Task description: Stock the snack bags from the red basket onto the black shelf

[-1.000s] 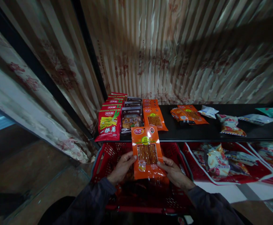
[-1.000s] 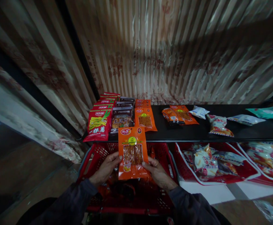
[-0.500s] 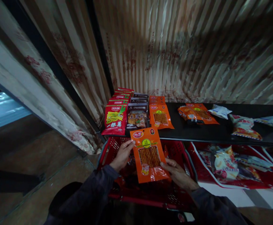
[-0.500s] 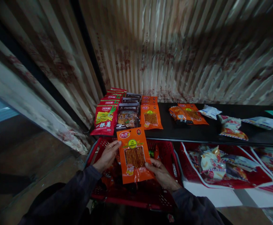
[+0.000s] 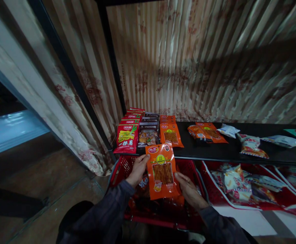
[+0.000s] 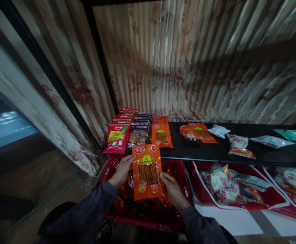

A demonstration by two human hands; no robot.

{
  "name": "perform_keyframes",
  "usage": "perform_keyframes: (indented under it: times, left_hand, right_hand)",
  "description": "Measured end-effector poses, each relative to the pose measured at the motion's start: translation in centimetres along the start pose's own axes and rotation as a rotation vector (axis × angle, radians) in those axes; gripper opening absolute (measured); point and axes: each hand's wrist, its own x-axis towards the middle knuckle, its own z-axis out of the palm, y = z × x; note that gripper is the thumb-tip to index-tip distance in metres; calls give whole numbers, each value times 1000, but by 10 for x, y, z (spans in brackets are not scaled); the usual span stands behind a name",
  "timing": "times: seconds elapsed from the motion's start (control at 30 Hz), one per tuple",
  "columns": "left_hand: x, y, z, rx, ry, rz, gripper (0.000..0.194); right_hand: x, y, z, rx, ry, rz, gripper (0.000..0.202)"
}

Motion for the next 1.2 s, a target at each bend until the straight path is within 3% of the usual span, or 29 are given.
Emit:
perform_keyframes:
  times: [0.33, 0.7, 0.97, 1.2]
  left_hand:
    - [20, 3, 22, -30, -11, 0, 41]
    - [38, 6, 48, 13, -125, -112, 24]
    - [43, -5, 53, 63, -238, -155, 23]
    - [60, -15, 65, 52, -150, -39, 17]
  right_hand:
    - [-6, -29, 9, 7, 1, -110, 41]
    - [33, -56, -9, -8, 180, -210, 38]
    - [59, -66, -15, -5, 248, -270, 37]
    - [78, -84, -14, 15, 203, -250, 38]
